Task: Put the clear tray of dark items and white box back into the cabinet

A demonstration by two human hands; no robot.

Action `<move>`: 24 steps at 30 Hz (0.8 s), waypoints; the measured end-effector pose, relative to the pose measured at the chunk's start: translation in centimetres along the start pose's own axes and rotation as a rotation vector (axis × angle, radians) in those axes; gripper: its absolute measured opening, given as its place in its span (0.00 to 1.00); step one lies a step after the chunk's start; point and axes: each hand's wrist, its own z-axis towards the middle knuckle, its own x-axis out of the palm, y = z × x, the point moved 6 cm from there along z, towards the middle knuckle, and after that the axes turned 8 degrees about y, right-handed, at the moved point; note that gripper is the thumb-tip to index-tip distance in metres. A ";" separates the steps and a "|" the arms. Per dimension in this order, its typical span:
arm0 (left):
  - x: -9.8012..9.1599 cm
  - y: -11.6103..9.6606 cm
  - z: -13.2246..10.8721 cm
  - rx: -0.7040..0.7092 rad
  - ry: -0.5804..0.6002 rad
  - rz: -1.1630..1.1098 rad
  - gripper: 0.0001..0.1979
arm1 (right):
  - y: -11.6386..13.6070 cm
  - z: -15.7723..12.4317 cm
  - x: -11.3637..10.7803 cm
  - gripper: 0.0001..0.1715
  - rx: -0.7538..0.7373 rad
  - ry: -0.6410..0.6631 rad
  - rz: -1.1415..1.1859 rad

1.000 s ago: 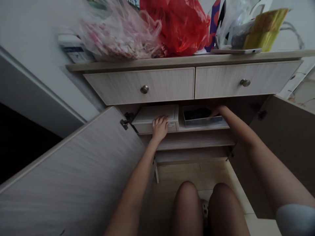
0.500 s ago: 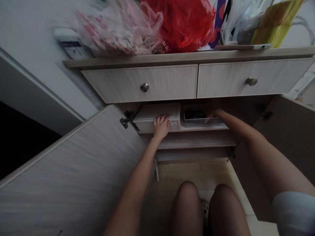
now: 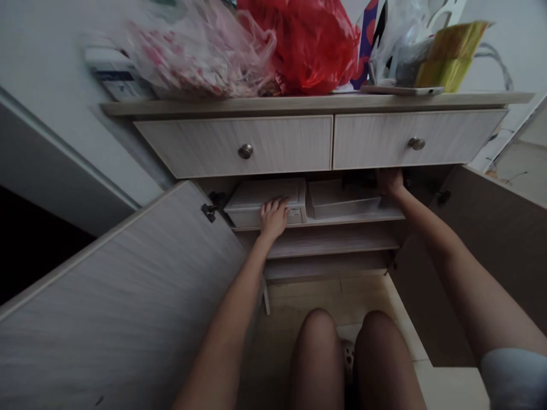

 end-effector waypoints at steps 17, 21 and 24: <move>0.9 0.1 0.5 -0.026 -0.018 0.013 0.22 | -2.4 -7.2 6.3 0.30 -0.098 -0.100 0.077; 1.2 -0.1 1.4 -0.038 -0.003 -0.009 0.22 | 1.3 -8.6 7.8 0.27 -0.071 -0.047 -0.016; 0.9 -0.4 2.5 -0.056 0.072 -0.063 0.23 | 4.3 -7.4 7.7 0.26 -0.019 0.050 0.024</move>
